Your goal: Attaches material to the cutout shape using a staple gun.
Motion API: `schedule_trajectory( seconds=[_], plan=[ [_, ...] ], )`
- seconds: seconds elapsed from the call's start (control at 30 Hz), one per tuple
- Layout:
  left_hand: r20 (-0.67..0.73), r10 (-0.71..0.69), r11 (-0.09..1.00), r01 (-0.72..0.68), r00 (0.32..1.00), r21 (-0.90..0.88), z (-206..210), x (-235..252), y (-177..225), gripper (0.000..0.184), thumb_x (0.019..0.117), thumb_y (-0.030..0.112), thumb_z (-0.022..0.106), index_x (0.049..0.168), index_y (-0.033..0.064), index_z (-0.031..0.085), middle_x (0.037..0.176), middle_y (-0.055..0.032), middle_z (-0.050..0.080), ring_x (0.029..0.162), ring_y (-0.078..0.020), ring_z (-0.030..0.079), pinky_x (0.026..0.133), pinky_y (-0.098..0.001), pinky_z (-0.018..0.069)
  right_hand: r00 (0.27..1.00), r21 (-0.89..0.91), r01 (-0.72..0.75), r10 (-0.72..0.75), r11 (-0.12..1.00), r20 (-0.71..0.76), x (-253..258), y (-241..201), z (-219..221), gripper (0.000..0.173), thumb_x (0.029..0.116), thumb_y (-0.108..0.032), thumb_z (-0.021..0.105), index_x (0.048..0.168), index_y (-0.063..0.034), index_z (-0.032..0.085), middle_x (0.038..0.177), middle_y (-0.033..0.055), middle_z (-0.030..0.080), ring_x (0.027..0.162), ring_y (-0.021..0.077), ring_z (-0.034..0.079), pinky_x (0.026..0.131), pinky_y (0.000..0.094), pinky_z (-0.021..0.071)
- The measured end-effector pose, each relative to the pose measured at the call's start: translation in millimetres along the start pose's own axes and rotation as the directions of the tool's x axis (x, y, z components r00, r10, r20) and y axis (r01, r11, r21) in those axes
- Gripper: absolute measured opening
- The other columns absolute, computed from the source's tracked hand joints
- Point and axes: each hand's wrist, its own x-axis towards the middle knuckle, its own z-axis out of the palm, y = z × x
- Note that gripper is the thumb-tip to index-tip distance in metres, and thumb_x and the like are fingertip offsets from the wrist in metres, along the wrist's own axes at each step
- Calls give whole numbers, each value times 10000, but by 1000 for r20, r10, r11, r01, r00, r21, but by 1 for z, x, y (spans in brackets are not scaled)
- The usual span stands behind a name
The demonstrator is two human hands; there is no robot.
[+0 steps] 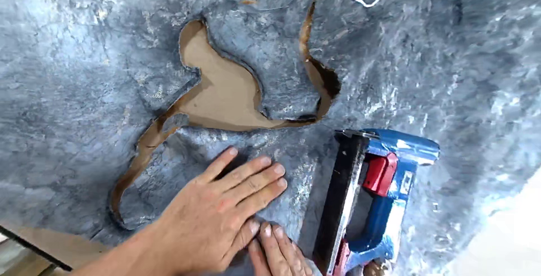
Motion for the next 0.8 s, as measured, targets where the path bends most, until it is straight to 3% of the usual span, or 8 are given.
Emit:
schedule_trajectory(
  seconds=[0.07,0.17,0.3,0.37,0.47,0.6,0.7,0.8],
  plan=[
    [35,12,999,-14,999,38,-8,13,-8,541,1085,472,235,1587,337,383,1687,115,288,1598,-186,124,1260,-642,83,1000,-107,12,-14,994,-16,-5,1,10,540,1053,-362,350,1436,-65,588,1521,122,546,1481,251,415,1234,409,274],
    [38,-31,989,25,999,142,-17,35,-10,544,1068,539,271,1587,407,367,1712,38,238,1604,-282,82,1229,-702,45,1000,-168,10,-9,986,2,-9,-5,14,552,1050,-400,353,1486,-116,536,1573,95,490,1518,244,352,1252,425,229],
    [-211,-86,970,130,974,204,-21,64,-14,566,1059,483,402,1582,268,424,1702,-40,271,1595,-312,134,1219,-707,34,999,-303,-32,18,952,-47,15,-8,13,629,1046,-503,363,1528,-122,496,1591,51,475,1503,237,385,1224,471,296],
    [-468,-135,971,210,873,113,-26,62,-12,478,1059,266,447,1524,173,510,1622,-40,433,1552,-257,297,1244,-650,115,993,-387,-80,39,919,-111,31,-9,17,671,1046,-544,302,1539,-128,487,1589,43,477,1492,232,404,1226,479,297],
    [-702,-240,965,242,671,-98,-26,26,-4,362,1032,191,435,1296,140,677,1350,-66,660,1345,-252,525,1142,-525,333,983,-416,-160,103,895,-155,57,-8,14,646,1055,-495,262,1531,-135,509,1579,36,490,1487,238,416,1230,522,295],
    [-574,-213,977,184,791,-109,11,-35,26,263,1009,167,486,1122,150,723,1136,-58,745,1094,-220,680,967,-405,532,978,-453,-168,88,876,-191,80,6,9,595,1045,-418,286,1516,-152,532,1579,9,492,1485,241,420,1220,540,315],
    [-479,-195,981,176,856,-86,19,-45,39,350,987,116,506,1287,79,684,1264,-93,717,1167,-227,670,1038,-353,521,989,-475,-136,87,870,-123,93,14,-3,599,1055,-416,251,1536,-167,508,1603,-7,458,1508,227,382,1229,536,302],
    [-495,-229,973,217,838,-82,22,-42,39,334,992,151,492,1251,91,695,1253,-84,722,1170,-229,668,1038,-363,516,994,-481,-110,103,870,-41,106,20,-19,597,1032,-368,249,1531,-182,519,1587,-27,481,1497,197,401,1215,526,325]
  ],
)
